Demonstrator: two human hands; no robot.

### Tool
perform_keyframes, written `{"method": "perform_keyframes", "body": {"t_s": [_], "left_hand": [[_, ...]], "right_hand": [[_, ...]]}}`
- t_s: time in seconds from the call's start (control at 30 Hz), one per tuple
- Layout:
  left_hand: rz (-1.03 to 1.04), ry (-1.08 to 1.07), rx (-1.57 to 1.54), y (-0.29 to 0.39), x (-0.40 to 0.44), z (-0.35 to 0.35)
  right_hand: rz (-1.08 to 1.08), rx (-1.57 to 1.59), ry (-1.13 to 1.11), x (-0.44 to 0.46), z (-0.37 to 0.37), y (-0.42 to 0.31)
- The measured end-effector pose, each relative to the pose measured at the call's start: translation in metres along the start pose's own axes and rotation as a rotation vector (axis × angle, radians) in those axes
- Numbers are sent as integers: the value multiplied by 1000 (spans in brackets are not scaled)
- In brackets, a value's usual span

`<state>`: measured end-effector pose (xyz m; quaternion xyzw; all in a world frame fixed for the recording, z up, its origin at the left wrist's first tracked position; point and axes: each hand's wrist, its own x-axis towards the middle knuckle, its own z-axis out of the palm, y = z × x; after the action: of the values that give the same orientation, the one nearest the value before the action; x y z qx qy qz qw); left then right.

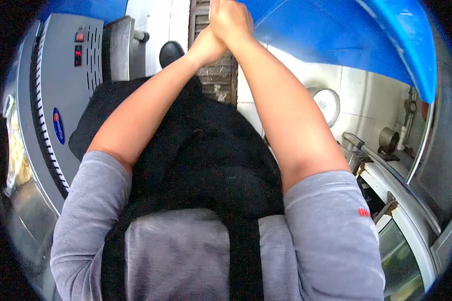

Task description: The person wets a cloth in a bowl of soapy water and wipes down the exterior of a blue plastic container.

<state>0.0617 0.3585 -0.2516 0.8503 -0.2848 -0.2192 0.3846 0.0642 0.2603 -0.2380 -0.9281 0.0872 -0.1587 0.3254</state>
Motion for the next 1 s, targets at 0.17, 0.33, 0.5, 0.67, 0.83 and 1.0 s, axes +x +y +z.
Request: {"method": "perform_keyframes", "body": {"t_s": [0.17, 0.33, 0.5, 0.67, 0.83, 1.0], "left_hand": [[84, 44, -299, 24, 2, -27], [215, -243, -528, 77, -19, -43], [85, -246, -512, 111, -34, -41], [-64, -238, -500, 158, -57, -38], [4, -79, -433, 150, -53, -54], [-280, 159, -757, 135, -30, -111]], "right_hand": [[-140, 166, 158, -35, -80, 22], [333, 661, 106, -107, -131, 15], [226, 482, 194, -150, -180, 22], [531, 1419, 551, -168, -217, 14], [400, 1285, 1040, -163, -280, 27], [116, 904, 1041, -135, -334, 48]]}}
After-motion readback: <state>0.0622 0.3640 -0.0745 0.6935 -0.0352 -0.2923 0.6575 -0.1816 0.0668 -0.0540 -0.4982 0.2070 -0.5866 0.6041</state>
